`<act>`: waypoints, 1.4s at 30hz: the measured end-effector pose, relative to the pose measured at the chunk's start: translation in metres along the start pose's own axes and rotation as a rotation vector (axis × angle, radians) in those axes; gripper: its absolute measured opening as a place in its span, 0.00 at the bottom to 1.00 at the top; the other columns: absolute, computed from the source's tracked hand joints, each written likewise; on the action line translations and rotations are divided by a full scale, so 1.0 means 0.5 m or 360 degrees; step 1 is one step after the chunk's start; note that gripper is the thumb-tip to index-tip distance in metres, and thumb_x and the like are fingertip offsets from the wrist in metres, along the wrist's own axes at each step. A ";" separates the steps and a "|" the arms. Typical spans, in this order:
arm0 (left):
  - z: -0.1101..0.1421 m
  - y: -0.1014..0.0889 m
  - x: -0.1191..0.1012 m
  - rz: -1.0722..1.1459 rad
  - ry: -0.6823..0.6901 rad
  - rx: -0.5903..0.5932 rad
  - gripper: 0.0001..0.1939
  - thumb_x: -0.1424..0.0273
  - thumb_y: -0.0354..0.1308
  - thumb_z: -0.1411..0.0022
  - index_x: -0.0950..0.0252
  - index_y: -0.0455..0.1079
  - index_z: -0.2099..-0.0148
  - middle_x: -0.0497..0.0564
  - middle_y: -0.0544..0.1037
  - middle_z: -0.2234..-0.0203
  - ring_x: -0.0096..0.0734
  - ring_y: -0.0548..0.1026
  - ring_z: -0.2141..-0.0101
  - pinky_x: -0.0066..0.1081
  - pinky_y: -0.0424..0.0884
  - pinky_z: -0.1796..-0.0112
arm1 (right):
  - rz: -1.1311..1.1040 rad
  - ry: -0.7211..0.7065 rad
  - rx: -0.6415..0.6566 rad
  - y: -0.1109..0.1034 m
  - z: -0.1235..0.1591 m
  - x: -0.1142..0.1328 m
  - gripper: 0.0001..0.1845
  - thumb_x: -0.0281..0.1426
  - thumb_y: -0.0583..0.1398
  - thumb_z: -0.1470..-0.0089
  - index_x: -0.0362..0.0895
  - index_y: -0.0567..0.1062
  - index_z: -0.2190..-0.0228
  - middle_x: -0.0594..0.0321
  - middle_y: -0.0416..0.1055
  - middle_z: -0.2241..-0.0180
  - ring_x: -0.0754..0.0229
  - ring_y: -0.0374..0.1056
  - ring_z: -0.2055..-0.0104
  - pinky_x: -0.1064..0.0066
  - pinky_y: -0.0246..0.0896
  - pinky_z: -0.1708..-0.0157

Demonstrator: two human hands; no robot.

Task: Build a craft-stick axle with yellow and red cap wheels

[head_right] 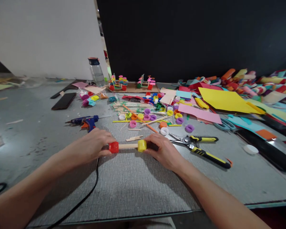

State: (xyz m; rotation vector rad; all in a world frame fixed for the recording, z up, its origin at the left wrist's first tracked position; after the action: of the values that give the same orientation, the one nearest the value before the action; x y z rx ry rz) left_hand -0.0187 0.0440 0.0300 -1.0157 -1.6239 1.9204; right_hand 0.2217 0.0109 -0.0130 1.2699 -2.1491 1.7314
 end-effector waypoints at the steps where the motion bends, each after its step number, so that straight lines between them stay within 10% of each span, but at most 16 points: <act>1: -0.001 0.001 -0.001 -0.0055 -0.0027 0.0049 0.09 0.70 0.61 0.35 0.64 0.76 0.69 0.50 0.77 0.71 0.34 0.69 0.68 0.35 0.56 0.65 | 0.0006 -0.0004 0.0002 0.000 0.000 0.000 0.10 0.27 0.68 0.42 0.46 0.78 0.58 0.58 0.80 0.60 0.53 0.74 0.59 0.63 0.68 0.60; 21: -0.002 0.005 0.007 -0.0165 -0.0117 0.0039 0.07 0.67 0.62 0.35 0.65 0.75 0.64 0.52 0.79 0.65 0.41 0.72 0.62 0.37 0.58 0.62 | 0.0005 0.0008 0.0032 0.001 0.000 -0.001 0.10 0.26 0.67 0.43 0.46 0.77 0.58 0.59 0.79 0.61 0.55 0.74 0.60 0.64 0.69 0.60; 28: 0.008 0.005 0.026 -0.0230 -0.0170 0.0076 0.13 0.59 0.67 0.39 0.62 0.75 0.58 0.52 0.80 0.60 0.45 0.75 0.57 0.37 0.58 0.61 | -0.0029 0.0097 0.0021 0.001 0.007 -0.016 0.26 0.32 0.69 0.45 0.47 0.72 0.46 0.58 0.80 0.58 0.52 0.76 0.59 0.59 0.71 0.57; 34: 0.018 0.010 0.053 -0.0207 -0.0187 0.0049 0.23 0.49 0.67 0.41 0.60 0.74 0.52 0.53 0.79 0.55 0.46 0.74 0.54 0.36 0.60 0.59 | -0.0066 0.0057 0.0057 -0.008 0.008 -0.006 0.16 0.36 0.62 0.36 0.46 0.74 0.49 0.54 0.79 0.58 0.52 0.75 0.59 0.59 0.70 0.58; 42: 0.012 0.010 0.028 -0.0057 -0.0200 0.0106 0.10 0.60 0.59 0.35 0.63 0.72 0.61 0.50 0.78 0.65 0.37 0.72 0.65 0.34 0.57 0.66 | -0.0029 0.0012 0.0039 0.000 -0.004 0.001 0.10 0.32 0.63 0.37 0.46 0.77 0.54 0.55 0.80 0.57 0.52 0.75 0.57 0.60 0.70 0.57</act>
State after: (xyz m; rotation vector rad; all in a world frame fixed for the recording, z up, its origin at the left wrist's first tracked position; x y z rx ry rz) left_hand -0.0316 0.0489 0.0217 -0.8496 -1.6221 2.0363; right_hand 0.2209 0.0124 -0.0119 1.2827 -2.1124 1.7576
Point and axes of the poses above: each hand's wrist, its own z-axis away from the middle knuckle, its own y-axis out of the palm, x = y × z, the point moved 4 cm from there along -z, towards the middle knuckle
